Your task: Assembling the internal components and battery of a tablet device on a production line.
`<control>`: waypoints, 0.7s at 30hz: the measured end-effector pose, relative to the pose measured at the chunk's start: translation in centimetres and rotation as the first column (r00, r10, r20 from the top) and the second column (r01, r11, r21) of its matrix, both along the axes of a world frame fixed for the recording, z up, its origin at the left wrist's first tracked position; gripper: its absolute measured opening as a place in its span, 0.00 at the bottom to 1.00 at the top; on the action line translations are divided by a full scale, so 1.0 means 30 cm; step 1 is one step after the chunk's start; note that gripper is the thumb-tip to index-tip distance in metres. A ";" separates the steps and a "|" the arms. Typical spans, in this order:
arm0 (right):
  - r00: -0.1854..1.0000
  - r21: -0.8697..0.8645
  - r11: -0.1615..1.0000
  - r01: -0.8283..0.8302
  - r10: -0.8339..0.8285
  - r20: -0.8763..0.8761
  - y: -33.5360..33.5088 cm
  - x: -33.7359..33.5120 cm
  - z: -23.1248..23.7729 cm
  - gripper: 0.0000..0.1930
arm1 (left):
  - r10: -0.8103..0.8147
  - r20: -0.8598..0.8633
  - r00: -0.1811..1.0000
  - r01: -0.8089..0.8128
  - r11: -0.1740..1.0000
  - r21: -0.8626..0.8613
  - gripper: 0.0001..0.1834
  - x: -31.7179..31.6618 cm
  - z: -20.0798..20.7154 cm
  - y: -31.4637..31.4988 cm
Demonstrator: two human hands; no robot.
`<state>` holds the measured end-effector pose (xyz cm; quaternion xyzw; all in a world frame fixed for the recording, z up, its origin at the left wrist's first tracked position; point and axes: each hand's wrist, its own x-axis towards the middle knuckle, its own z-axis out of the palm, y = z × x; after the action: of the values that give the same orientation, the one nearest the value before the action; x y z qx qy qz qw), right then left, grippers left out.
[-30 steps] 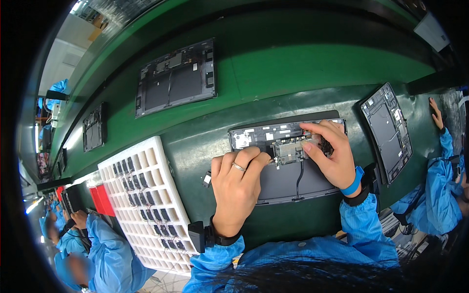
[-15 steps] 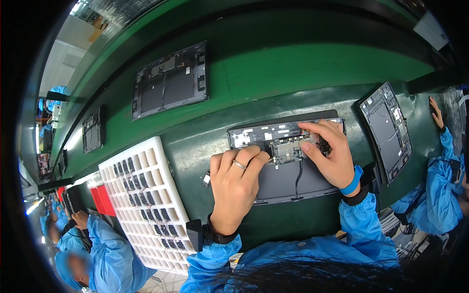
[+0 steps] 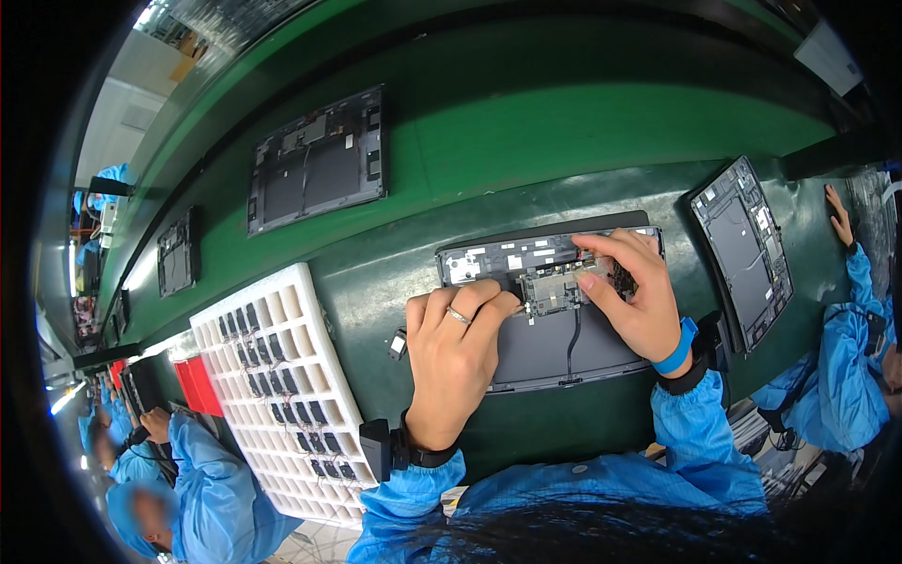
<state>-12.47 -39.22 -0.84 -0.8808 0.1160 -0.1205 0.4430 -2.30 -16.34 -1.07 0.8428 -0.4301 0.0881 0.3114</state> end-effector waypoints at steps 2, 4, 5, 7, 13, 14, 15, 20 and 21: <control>1.000 -0.004 1.000 0.005 -0.005 0.016 0.001 0.000 -0.004 0.19 | 0.001 -0.040 0.999 -0.002 1.000 -0.011 0.12 -0.001 0.001 0.000; 1.000 -0.001 1.000 0.011 -0.011 0.006 -0.001 -0.003 -0.003 0.19 | 0.000 -0.081 0.997 -0.002 1.000 -0.025 0.11 0.001 -0.002 -0.001; 1.000 0.003 1.000 0.017 -0.017 -0.003 -0.001 -0.004 -0.002 0.18 | -0.007 -0.149 0.989 0.002 0.999 -0.033 0.09 0.004 -0.005 0.000; 1.000 0.002 1.000 0.016 -0.016 0.009 0.003 -0.004 0.001 0.18 | -0.009 -0.214 0.977 0.001 0.999 -0.037 0.07 0.007 -0.003 0.005; 0.997 0.000 1.000 0.012 -0.012 0.078 0.010 -0.007 -0.010 0.19 | -0.032 -0.361 0.932 0.020 0.999 -0.037 0.05 0.006 0.005 0.007; 0.996 0.010 1.000 0.010 -0.011 0.090 0.011 -0.008 -0.011 0.19 | -0.036 -0.367 0.929 0.021 0.999 -0.044 0.05 0.007 0.004 0.006; 0.996 0.010 1.000 0.009 -0.010 0.090 0.012 -0.008 -0.010 0.19 | -0.040 -0.373 0.927 0.022 0.998 -0.051 0.04 0.009 0.002 0.005; 0.996 0.050 0.998 0.026 -0.031 0.085 0.013 -0.012 -0.008 0.18 | -0.036 -0.332 0.943 0.016 0.998 -0.063 0.03 0.011 -0.011 -0.010; 0.996 0.050 0.998 0.027 -0.031 0.085 0.013 -0.012 -0.010 0.18 | -0.024 -0.336 0.942 0.004 0.998 -0.062 0.03 0.008 -0.010 -0.014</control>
<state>-12.83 -38.82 -1.13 -0.8618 0.1126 -0.1619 0.4673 -2.05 -16.76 -1.36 0.8326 -0.3737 -0.0461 0.4062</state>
